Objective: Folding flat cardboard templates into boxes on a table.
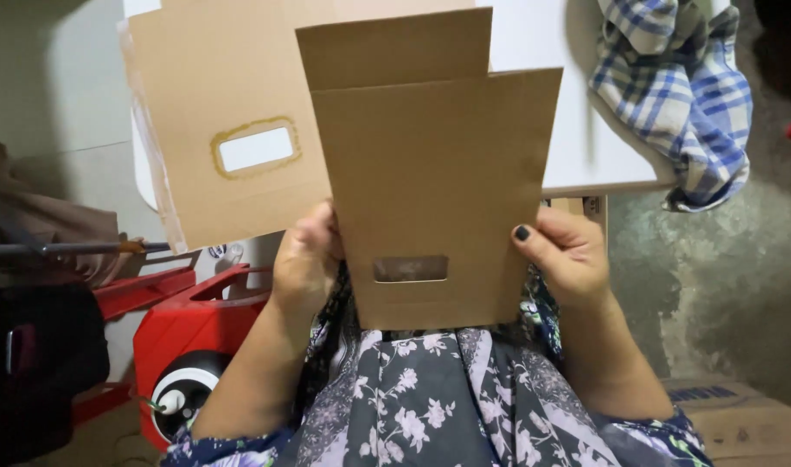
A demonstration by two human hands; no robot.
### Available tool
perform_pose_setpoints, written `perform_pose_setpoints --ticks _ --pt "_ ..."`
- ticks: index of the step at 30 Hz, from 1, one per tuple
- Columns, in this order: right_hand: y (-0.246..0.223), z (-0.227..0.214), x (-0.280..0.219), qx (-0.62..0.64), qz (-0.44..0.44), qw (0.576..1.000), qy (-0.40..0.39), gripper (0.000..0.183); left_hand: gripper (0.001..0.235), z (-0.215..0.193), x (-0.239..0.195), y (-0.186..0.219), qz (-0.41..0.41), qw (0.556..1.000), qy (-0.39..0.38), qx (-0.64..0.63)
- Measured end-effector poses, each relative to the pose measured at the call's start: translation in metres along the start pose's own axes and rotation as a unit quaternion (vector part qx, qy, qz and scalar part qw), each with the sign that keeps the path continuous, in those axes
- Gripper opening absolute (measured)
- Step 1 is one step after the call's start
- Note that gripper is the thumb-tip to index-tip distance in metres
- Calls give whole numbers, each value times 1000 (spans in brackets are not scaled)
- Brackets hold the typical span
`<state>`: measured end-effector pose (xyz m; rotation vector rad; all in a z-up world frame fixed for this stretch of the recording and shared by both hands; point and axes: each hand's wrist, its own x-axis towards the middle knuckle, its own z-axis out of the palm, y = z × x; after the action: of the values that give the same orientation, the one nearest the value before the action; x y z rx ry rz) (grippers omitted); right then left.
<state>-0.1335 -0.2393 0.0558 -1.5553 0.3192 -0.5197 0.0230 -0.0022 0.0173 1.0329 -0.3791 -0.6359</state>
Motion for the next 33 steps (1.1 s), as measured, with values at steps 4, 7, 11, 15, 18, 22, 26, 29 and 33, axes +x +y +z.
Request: perform_pose_setpoints --ticks 4,7,11,15,18,22,26,29,33 --pt "9 5 8 24 -12 1000 0 21 27 33 11 32 22 994 50 97" --pt "4 14 16 55 -7 992 110 25 26 41 13 36 22 993 43 105" --pt "13 16 15 34 -11 991 129 21 22 47 16 39 33 991 44 121" --pt "6 17 33 84 -10 985 149 12 19 47 12 43 41 988 56 140" --pt "45 -27 41 35 -49 985 162 26 17 53 16 42 44 986 49 150" --pt "29 -11 47 12 -113 978 176 24 15 44 23 33 51 984 47 163" --pt "-3 14 53 44 -75 980 180 19 21 35 31 34 98 974 82 187" --pt "7 4 58 24 -97 976 193 19 18 25 39 24 135 962 64 230" --pt "13 -4 58 4 -111 977 183 24 22 27 46 30 118 976 57 175"
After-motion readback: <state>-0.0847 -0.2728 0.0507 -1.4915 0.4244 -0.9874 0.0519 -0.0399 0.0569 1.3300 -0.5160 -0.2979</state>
